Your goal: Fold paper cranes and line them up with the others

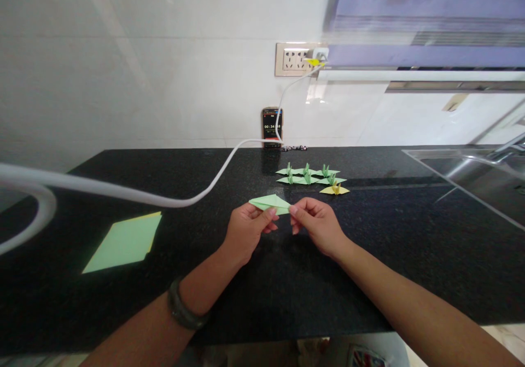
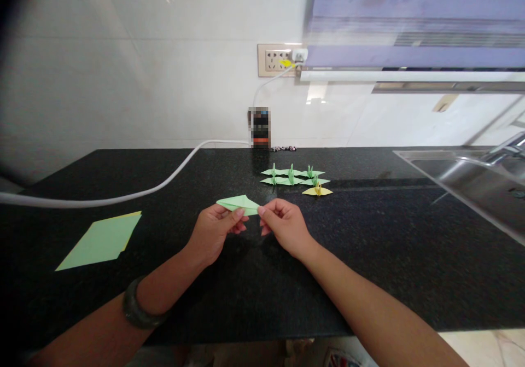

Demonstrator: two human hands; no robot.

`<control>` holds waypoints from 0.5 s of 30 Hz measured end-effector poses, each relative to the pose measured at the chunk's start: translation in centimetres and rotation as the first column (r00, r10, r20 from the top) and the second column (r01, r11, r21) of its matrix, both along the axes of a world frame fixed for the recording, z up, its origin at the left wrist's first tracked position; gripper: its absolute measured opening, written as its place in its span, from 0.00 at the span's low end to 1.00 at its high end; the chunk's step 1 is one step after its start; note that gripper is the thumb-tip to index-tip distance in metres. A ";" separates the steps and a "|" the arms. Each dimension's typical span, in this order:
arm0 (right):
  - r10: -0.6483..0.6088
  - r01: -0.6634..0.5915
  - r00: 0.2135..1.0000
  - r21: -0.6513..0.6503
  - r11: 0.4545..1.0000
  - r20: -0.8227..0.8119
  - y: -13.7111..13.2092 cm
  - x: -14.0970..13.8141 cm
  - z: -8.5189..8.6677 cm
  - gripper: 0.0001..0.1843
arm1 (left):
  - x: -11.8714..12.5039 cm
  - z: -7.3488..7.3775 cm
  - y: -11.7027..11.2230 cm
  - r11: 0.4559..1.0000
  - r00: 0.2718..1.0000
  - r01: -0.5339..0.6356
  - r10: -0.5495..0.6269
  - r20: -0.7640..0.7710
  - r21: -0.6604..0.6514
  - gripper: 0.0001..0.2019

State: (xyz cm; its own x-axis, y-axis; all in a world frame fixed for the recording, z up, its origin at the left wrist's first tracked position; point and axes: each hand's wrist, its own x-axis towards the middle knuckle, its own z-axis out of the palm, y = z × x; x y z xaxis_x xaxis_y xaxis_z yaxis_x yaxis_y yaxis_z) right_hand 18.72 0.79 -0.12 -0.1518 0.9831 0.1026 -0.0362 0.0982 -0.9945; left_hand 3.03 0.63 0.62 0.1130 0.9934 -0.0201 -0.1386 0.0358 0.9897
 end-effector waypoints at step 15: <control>0.260 -0.254 0.964 -0.105 0.961 0.050 -0.6 -0.4 0.4 0.14 | 0.0 0.1 -0.2 0.998 0.999 0.023 -0.021 -0.025 0.052 0.11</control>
